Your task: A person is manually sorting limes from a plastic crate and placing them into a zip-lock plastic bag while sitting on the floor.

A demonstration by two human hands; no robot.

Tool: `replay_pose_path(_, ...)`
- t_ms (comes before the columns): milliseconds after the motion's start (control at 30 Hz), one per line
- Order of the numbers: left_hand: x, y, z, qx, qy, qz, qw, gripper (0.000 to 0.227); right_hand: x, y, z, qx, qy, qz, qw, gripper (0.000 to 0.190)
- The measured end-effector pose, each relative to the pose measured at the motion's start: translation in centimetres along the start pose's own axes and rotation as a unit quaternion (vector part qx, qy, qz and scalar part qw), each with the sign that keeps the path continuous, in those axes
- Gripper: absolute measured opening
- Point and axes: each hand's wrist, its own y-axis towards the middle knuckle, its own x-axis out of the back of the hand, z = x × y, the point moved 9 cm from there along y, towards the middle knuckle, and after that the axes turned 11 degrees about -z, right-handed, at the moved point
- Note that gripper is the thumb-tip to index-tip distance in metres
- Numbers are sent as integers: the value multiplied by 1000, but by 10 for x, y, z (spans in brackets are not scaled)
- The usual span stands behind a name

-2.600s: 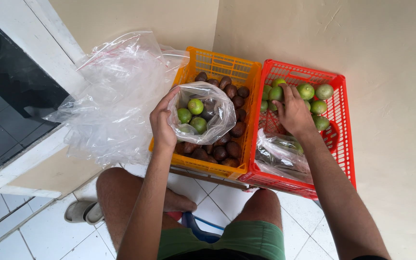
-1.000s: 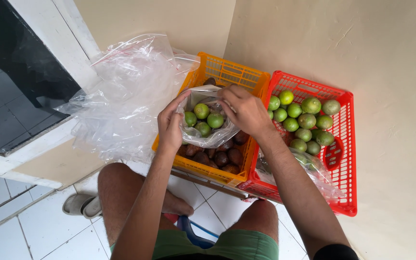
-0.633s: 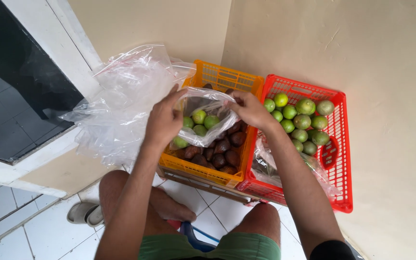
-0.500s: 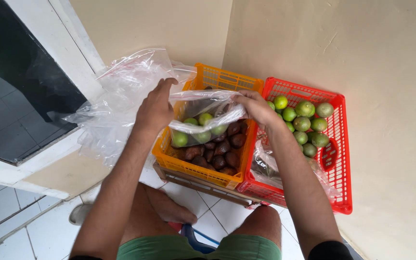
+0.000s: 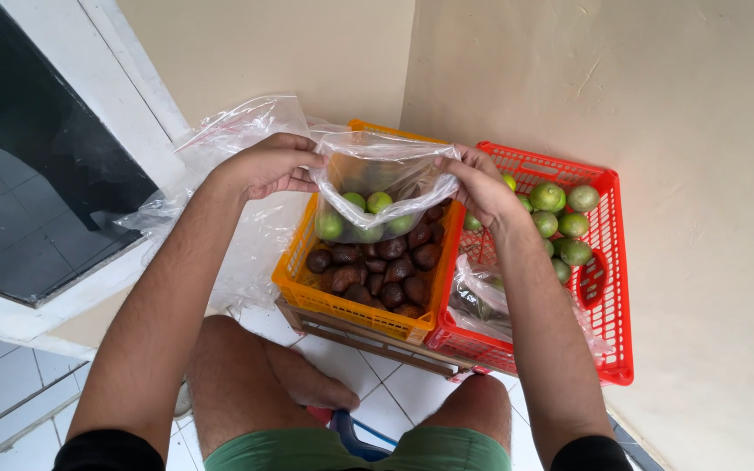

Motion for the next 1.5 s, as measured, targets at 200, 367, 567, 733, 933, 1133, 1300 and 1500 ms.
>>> replay_pose_path(200, 27, 29, -21, -215, 458, -214, 836, 8, 21, 7, 30, 272, -407, -139, 861, 20)
replay_pose_path(367, 26, 38, -13, -158, 468, -174, 852, 25, 28, -1, 20, 151, -358, -138, 911, 27)
replay_pose_path(567, -6, -21, -22, 40, -12, -42, 998, 44, -9, -20, -4, -87, -74, 29, 993, 43)
replay_pose_path(733, -8, -14, -6, 22, -95, -42, 994, 45, -14, -12, 3, -37, 67, 64, 995, 50)
replay_pose_path(933, 31, 11, -1, -152, 221, -167, 949, 17, 11, 1, 12, 105, -123, -82, 983, 25)
replay_pose_path(1133, 17, -10, -25, -184, 452, -198, 850, 13, 17, -7, 43, 238, -470, -216, 822, 18)
replay_pose_path(1300, -8, -46, -30, -30, -55, -21, 998, 19, -15, -29, 10, -107, -55, -12, 993, 39)
replay_pose_path(1500, 37, -22, -25, -176, -1, -157, 972, 10, 21, -23, -11, 4, 19, -92, 996, 31)
